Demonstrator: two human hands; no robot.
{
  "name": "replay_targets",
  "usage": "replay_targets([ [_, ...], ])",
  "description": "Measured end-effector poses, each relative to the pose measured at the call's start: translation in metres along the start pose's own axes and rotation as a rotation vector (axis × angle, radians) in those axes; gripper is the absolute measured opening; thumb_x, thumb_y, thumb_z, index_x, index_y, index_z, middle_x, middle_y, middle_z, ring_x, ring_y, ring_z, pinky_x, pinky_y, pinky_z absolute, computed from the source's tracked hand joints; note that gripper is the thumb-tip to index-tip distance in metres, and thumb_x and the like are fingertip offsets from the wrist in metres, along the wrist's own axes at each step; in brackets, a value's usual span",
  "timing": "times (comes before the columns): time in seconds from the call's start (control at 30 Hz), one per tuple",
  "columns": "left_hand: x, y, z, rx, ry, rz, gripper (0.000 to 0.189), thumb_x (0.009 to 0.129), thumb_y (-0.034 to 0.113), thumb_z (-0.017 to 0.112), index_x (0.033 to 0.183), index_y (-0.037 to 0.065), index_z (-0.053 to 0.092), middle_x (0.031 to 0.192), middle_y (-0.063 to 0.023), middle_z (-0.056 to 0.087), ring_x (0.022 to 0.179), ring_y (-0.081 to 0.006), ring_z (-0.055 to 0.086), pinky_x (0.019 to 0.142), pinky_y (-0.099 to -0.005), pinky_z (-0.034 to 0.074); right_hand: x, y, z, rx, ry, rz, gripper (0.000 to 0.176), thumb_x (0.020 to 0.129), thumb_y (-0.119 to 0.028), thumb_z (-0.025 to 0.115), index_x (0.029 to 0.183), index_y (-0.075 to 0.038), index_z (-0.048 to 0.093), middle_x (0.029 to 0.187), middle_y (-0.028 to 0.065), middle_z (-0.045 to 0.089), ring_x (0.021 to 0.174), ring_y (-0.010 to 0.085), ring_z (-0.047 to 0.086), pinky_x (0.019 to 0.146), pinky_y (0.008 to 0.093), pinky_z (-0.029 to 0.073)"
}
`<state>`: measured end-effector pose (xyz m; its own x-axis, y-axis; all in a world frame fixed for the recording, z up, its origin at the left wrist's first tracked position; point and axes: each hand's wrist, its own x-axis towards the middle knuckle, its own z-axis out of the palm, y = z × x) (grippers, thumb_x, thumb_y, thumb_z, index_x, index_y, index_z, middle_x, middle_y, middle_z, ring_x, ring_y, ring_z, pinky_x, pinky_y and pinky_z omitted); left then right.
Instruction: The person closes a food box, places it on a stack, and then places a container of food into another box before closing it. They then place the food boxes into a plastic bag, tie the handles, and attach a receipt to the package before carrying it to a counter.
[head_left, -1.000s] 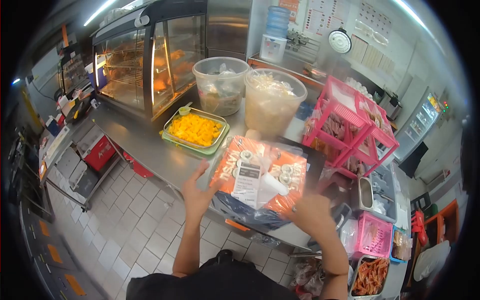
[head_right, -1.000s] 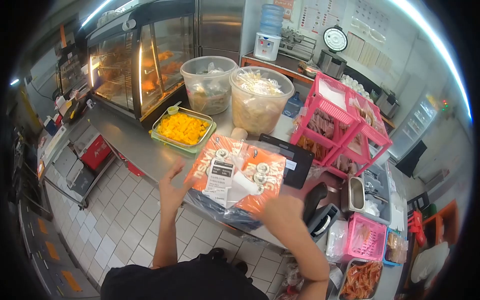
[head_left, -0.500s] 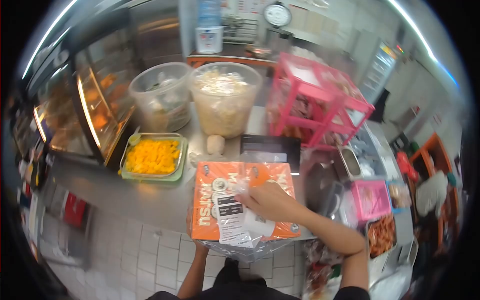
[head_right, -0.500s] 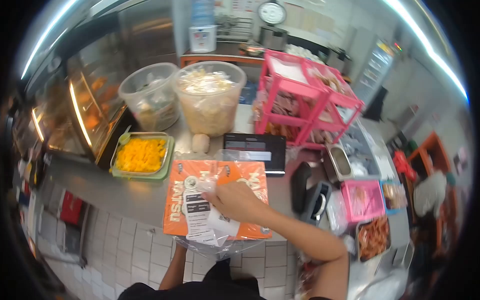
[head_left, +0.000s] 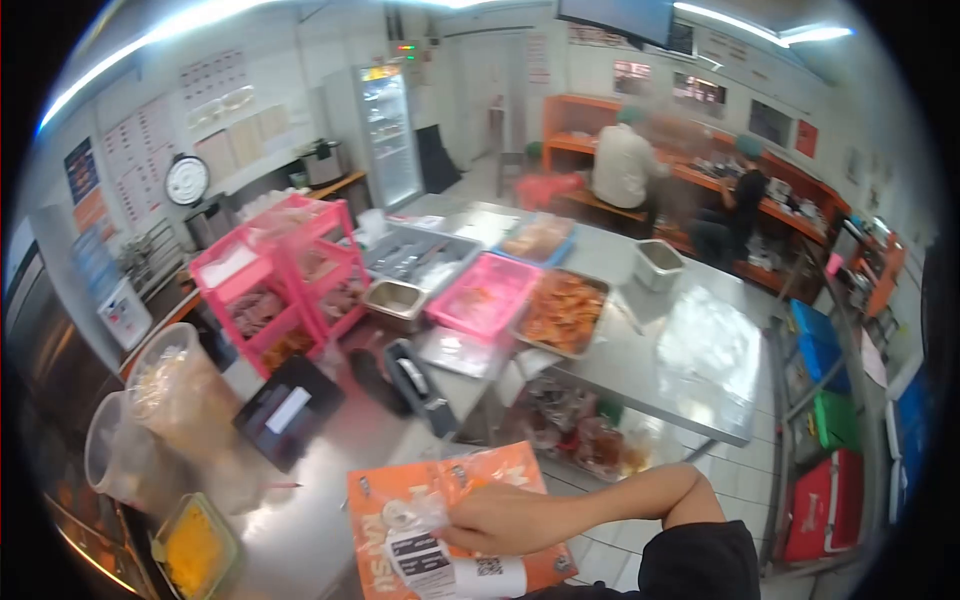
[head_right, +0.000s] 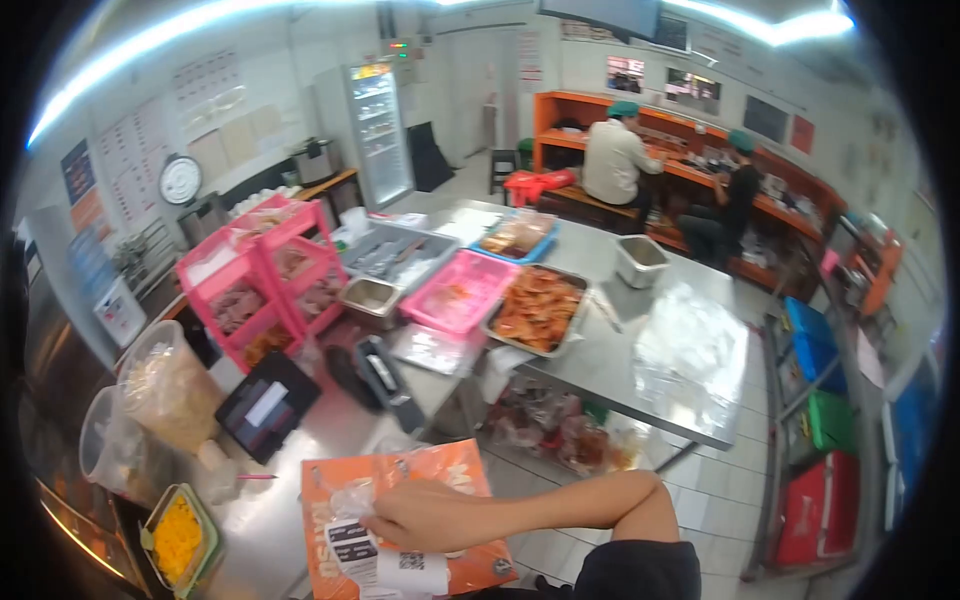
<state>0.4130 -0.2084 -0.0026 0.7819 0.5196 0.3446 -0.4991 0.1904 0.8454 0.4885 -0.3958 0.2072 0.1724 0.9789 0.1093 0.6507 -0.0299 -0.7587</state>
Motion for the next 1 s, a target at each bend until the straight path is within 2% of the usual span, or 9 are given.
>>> replay_targets([
  [0.37,-0.157,-0.089,0.224,-0.113,-0.056,-0.440,0.087,0.079,0.070,0.008,0.119,0.001,0.042,0.108,-0.0129,0.054,0.099,-0.0237,0.051,0.086,-0.0339,0.035,-0.372,-0.082,-0.044,0.009,0.649,0.874,0.047,0.089,-0.027,0.045,0.055,0.004,0.050,0.044,0.0152,0.044,0.042,0.0231,0.046,0.048,0.0361,0.038],
  [0.43,-0.167,-0.110,0.267,-0.219,-0.072,-0.824,0.062,0.089,0.053,0.028,0.117,0.001,0.045,0.100,-0.0089,0.057,0.087,-0.0178,0.055,0.077,-0.0280,0.041,-0.430,-0.085,-0.051,0.035,0.804,1.010,0.043,0.088,-0.030,0.049,0.062,0.004,0.059,0.049,0.0070,0.051,0.046,0.0060,0.046,0.043,0.0248,0.035],
  [0.53,-0.194,-0.159,0.330,0.087,-0.226,-0.971,0.051,0.088,0.048,0.039,0.107,0.002,0.052,0.096,-0.0048,0.058,0.077,-0.0153,0.056,0.070,-0.0269,0.043,-0.507,-0.083,-0.064,0.158,1.056,1.320,0.034,0.081,-0.026,0.060,0.067,0.005,0.058,0.056,0.0086,0.053,0.052,0.0115,0.050,0.046,0.0257,0.036],
  [0.6,-0.246,-0.279,0.341,0.067,-0.476,-1.072,0.027,0.081,0.024,0.062,0.099,0.005,0.057,0.089,-0.0050,0.060,0.081,-0.0141,0.057,0.071,-0.0313,0.046,-0.534,-0.108,-0.096,0.180,1.117,1.312,0.033,0.084,-0.025,0.058,0.064,0.002,0.056,0.055,0.0035,0.050,0.051,0.0096,0.047,0.046,0.0244,0.036],
  [0.63,-0.240,-0.274,0.377,0.052,-0.493,-1.083,0.027,0.081,0.024,0.062,0.099,0.005,0.057,0.089,-0.0050,0.060,0.081,-0.0141,0.057,0.071,-0.0313,0.046,-0.557,-0.102,-0.100,0.129,1.159,1.309,0.033,0.083,-0.025,0.058,0.065,0.002,0.056,0.056,0.0039,0.050,0.051,0.0100,0.047,0.046,0.0246,0.036],
  [0.7,-0.227,-0.259,0.443,0.195,-1.046,-0.981,0.029,0.086,0.026,0.055,0.105,0.005,0.055,0.087,-0.0019,0.060,0.075,-0.0068,0.054,0.068,-0.0274,0.046,-0.595,-0.096,-0.114,0.034,1.225,1.324,0.031,0.082,-0.025,0.059,0.066,0.003,0.057,0.057,0.0046,0.051,0.052,0.0108,0.048,0.046,0.0249,0.037],
  [0.83,-0.194,-0.280,0.582,0.072,-1.141,-1.027,0.040,0.085,0.030,0.056,0.119,0.013,0.046,0.084,-0.0025,0.060,0.067,-0.0074,0.054,0.062,-0.0217,0.046,-0.637,-0.078,-0.164,-0.157,1.320,1.354,0.030,0.079,-0.024,0.061,0.068,0.004,0.057,0.059,0.0059,0.052,0.054,0.0125,0.049,0.047,0.0254,0.037],
  [0.93,-0.133,-0.242,0.698,-0.085,-1.166,-0.971,0.039,0.084,0.023,0.058,0.115,0.001,0.047,0.097,-0.0071,0.057,0.082,-0.0126,0.056,0.071,-0.0221,0.043,-0.682,-0.062,-0.231,-0.312,1.349,1.382,0.029,0.077,-0.023,0.063,0.070,0.004,0.057,0.061,0.0070,0.053,0.056,0.0137,0.050,0.048,0.0259,0.038],
  [1.0,-0.118,-0.262,0.752,-0.238,-0.971,-0.900,0.050,0.069,-0.001,0.070,0.115,0.003,0.048,0.093,-0.0054,0.058,0.073,-0.0084,0.056,0.069,-0.0192,0.044,-0.714,-0.040,-0.273,-0.392,1.386,1.362,0.028,0.076,-0.022,0.064,0.071,0.005,0.058,0.062,0.0077,0.053,0.057,0.0145,0.050,0.048,0.0262,0.038],
])
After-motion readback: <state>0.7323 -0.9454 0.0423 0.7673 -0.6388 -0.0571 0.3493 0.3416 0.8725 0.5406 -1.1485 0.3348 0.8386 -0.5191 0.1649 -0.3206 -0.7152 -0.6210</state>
